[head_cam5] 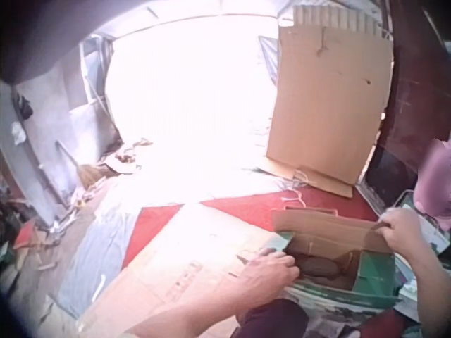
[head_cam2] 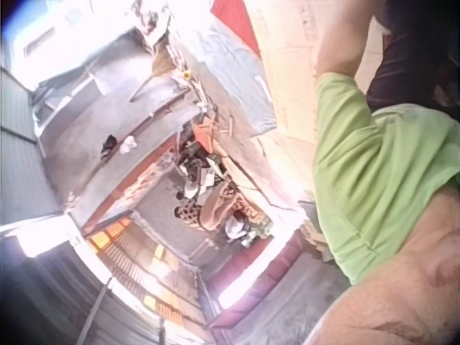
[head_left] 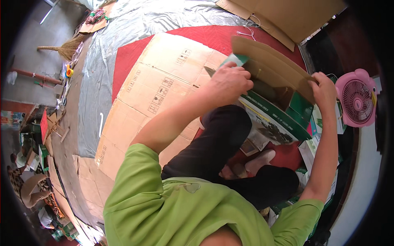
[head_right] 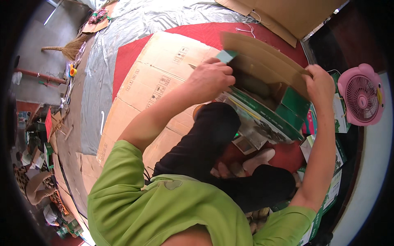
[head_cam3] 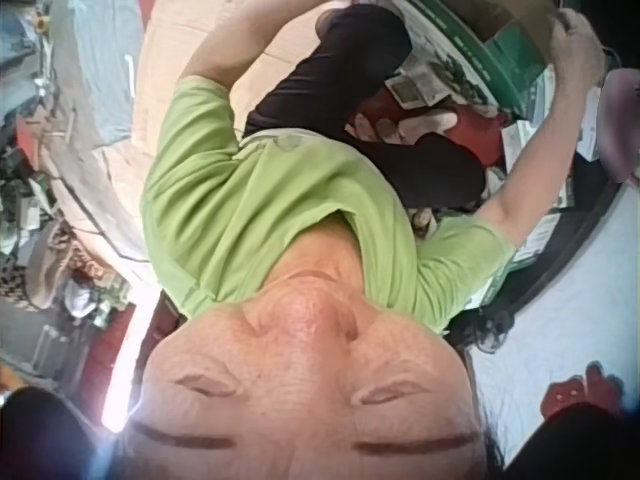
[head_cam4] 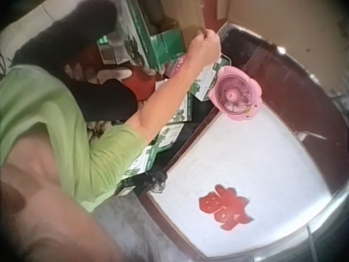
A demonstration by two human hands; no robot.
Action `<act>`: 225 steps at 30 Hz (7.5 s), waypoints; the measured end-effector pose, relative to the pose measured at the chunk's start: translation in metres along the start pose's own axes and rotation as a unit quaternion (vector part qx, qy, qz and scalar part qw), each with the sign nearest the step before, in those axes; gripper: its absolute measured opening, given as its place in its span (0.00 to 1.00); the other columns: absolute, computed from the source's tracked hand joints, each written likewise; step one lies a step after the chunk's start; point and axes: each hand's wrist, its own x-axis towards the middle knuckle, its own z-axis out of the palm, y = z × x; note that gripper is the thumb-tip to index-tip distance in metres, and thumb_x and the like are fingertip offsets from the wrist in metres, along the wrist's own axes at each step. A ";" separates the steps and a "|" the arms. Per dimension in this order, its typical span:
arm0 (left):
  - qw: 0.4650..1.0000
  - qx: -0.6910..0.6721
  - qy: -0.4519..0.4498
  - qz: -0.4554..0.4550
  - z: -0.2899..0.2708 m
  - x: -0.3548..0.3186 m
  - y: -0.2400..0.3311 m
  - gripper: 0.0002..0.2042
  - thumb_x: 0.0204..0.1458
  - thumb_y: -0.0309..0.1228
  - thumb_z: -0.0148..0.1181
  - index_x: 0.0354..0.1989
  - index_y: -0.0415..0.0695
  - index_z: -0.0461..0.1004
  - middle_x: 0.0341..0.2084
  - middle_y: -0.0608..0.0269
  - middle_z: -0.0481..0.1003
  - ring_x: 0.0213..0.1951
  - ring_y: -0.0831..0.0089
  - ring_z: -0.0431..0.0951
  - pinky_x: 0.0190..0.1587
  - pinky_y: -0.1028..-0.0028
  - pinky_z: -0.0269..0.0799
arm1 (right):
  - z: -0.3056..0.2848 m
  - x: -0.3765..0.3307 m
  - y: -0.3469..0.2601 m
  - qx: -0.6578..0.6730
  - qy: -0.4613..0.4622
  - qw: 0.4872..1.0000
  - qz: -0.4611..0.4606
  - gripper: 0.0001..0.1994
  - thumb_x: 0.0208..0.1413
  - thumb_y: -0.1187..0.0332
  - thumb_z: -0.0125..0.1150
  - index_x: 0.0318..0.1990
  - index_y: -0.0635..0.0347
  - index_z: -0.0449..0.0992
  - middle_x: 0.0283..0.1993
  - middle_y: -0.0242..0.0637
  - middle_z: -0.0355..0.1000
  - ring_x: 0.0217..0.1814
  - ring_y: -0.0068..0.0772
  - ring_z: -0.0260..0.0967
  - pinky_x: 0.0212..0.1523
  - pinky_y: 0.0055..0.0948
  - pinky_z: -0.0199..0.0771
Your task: Sorting and packing gourds into boxes and weighing them on a scale.
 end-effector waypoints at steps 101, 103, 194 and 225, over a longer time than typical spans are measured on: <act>0.936 -0.212 -0.267 0.087 0.132 0.082 0.165 0.05 0.47 0.23 0.57 0.32 0.39 0.77 0.27 0.54 0.74 0.31 0.55 0.75 0.35 0.64 0.70 | -0.009 -0.557 0.142 0.303 0.633 0.471 0.534 0.10 0.55 0.74 0.56 0.44 0.64 0.68 0.38 0.36 0.73 0.32 0.20 0.67 0.30 0.17 0.64; 0.937 -0.211 -0.263 0.091 0.127 0.083 0.165 0.05 0.46 0.23 0.58 0.32 0.39 0.77 0.27 0.54 0.74 0.31 0.55 0.75 0.35 0.63 0.70 | -0.054 -0.526 0.127 0.290 0.673 0.459 0.502 0.05 0.56 0.73 0.55 0.38 0.64 0.69 0.34 0.36 0.73 0.30 0.21 0.67 0.30 0.20 0.64; 0.986 -0.036 -0.159 0.026 0.102 0.061 0.142 0.05 0.48 0.22 0.60 0.33 0.37 0.76 0.29 0.58 0.69 0.32 0.63 0.73 0.39 0.69 0.69 | 0.287 -0.605 0.021 -0.014 -0.364 0.600 0.712 0.15 0.56 0.65 0.51 0.51 0.49 0.68 0.55 0.32 0.63 0.61 0.34 0.58 0.51 0.43 0.64; 0.982 -0.041 -0.179 0.048 0.089 0.056 0.137 0.08 0.43 0.24 0.57 0.33 0.47 0.77 0.29 0.67 0.70 0.35 0.66 0.73 0.34 0.66 0.72 | 0.042 -0.345 0.117 0.423 0.309 0.734 0.432 0.38 0.30 0.69 0.77 0.54 0.66 0.64 0.51 0.40 0.68 0.53 0.33 0.67 0.55 0.32 0.67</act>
